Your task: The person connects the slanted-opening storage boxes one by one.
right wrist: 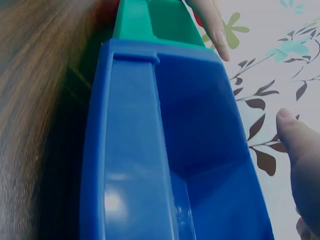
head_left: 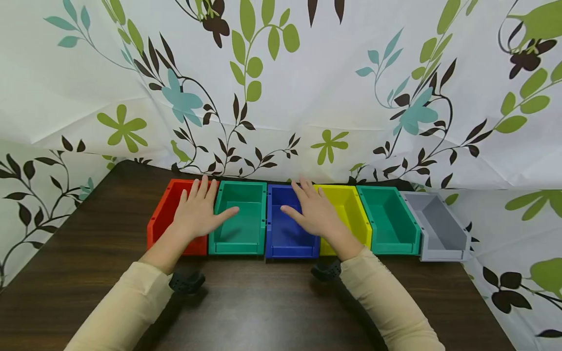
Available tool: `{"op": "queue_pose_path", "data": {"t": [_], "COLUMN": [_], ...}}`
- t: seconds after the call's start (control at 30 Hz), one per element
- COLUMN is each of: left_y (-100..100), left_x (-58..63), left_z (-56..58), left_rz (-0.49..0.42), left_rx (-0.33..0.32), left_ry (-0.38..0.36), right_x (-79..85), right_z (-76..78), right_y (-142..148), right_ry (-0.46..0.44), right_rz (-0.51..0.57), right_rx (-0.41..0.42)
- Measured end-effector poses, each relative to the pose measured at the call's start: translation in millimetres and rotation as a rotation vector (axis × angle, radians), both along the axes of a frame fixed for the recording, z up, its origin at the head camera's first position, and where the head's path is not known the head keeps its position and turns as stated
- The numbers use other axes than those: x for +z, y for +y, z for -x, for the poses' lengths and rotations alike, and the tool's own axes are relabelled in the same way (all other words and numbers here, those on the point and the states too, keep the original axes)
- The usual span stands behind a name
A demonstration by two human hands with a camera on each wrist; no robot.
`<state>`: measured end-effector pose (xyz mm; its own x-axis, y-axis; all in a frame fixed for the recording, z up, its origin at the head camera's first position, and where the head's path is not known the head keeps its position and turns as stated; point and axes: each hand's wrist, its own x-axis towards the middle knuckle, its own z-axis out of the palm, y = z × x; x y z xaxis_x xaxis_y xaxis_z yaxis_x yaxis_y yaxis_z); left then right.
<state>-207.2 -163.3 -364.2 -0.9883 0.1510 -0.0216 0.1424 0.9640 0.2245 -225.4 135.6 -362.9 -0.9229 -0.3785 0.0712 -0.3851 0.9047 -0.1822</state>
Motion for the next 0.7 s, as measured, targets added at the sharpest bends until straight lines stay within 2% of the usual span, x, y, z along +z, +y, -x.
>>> {"op": "queue_pose_path", "data": {"t": [0.1, 0.23, 0.47, 0.57, 0.7], "left_y": [-4.8, -12.9, -28.7, -36.8, -49.1], "left_x": [0.6, -0.5, 2.4, 4.2, 6.1], "left_z": [-1.4, -1.7, -3.4, -4.3, -6.3], "left_rz": [-0.031, -0.079, -0.155, -0.187, -0.235], "left_rx": [0.001, 0.017, 0.064, 0.108, 0.184], "left_ry": [0.002, 0.030, 0.129, 0.155, 0.137], "right_x": [0.2, 3.5, 9.9, 14.3, 21.5], "right_z": [0.2, -0.4, -0.6, -1.1, -1.2], "right_y": [-3.9, -8.9, -16.7, -20.6, -25.8], "right_ry": [-0.009, -0.036, -0.127, -0.212, -0.429], "right_rz": [0.032, 0.125, 0.387, 0.543, 0.794], "right_rx": [0.009, 0.027, 0.013, -0.019, -0.036]}}
